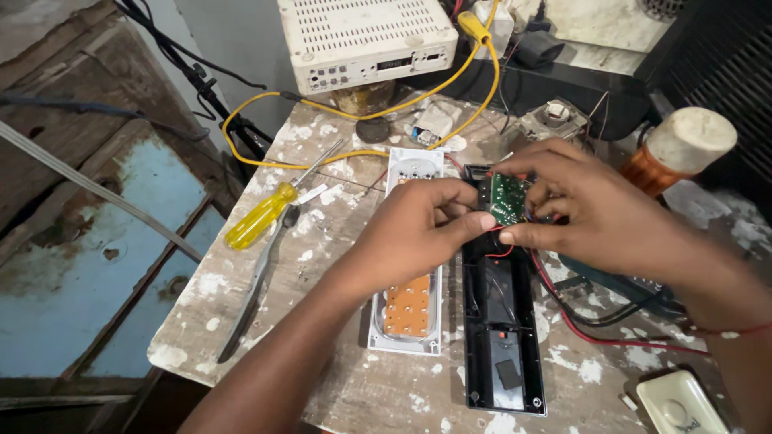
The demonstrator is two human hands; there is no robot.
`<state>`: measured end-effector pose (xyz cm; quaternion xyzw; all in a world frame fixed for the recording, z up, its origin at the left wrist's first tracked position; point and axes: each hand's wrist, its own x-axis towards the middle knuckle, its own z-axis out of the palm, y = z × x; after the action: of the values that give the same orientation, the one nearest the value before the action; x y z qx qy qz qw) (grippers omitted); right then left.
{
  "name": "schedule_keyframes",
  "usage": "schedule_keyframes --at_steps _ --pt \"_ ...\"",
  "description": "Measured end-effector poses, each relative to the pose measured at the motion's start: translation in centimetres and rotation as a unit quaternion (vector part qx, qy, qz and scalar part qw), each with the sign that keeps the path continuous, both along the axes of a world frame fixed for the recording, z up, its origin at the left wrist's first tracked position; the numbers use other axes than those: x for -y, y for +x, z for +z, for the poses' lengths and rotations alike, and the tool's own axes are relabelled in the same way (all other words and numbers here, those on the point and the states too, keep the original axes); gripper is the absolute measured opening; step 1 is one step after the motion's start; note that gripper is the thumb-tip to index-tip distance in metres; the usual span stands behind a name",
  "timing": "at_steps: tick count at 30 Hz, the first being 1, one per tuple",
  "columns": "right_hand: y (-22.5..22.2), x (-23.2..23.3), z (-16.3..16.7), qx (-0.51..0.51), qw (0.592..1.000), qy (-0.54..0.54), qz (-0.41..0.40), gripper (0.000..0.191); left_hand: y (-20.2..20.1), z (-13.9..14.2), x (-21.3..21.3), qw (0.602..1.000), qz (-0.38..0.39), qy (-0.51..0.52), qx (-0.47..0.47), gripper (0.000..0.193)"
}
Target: The person repairs an LED emergency light on a cluttered workbench. They clean a small circuit board with a toothbrush, unscrew and open the light's housing with a screwdriver, reposition wires and the board inside the casing, plug the device's cord into a power strip, and test the circuit using a multimeter with probes.
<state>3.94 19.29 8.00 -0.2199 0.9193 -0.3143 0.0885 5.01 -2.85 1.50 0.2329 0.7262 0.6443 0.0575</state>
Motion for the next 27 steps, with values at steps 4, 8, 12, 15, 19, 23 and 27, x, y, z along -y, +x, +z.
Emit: schedule_keyframes --at_steps 4,8,12,15,19,23,27 --pt "0.2 0.4 -0.1 -0.020 0.999 -0.028 0.009 0.070 -0.8 -0.4 0.4 0.998 -0.022 0.043 0.041 0.036" --pt "0.4 0.9 -0.4 -0.037 0.999 -0.013 0.014 0.075 -1.1 -0.6 0.7 0.996 -0.008 0.075 0.054 0.041" --pt "0.7 1.0 -0.9 -0.042 0.996 -0.078 0.028 0.079 -1.3 -0.7 0.8 0.985 -0.015 0.123 0.117 0.039" --pt "0.6 0.9 -1.1 0.023 0.979 -0.190 0.066 0.088 -1.5 -0.7 0.8 0.985 0.000 0.122 0.119 0.039" --pt "0.4 0.7 -0.8 0.110 0.965 -0.238 -0.013 0.086 -1.4 -0.5 0.6 0.987 0.012 0.111 0.113 0.037" --pt "0.3 0.1 -0.2 0.124 0.969 -0.199 -0.072 0.075 -1.4 -0.4 0.3 0.988 0.015 0.095 0.121 0.034" --pt "-0.4 -0.9 0.1 0.120 0.977 -0.152 -0.089 0.069 -1.6 -0.4 -0.2 0.989 0.035 0.076 0.118 0.034"
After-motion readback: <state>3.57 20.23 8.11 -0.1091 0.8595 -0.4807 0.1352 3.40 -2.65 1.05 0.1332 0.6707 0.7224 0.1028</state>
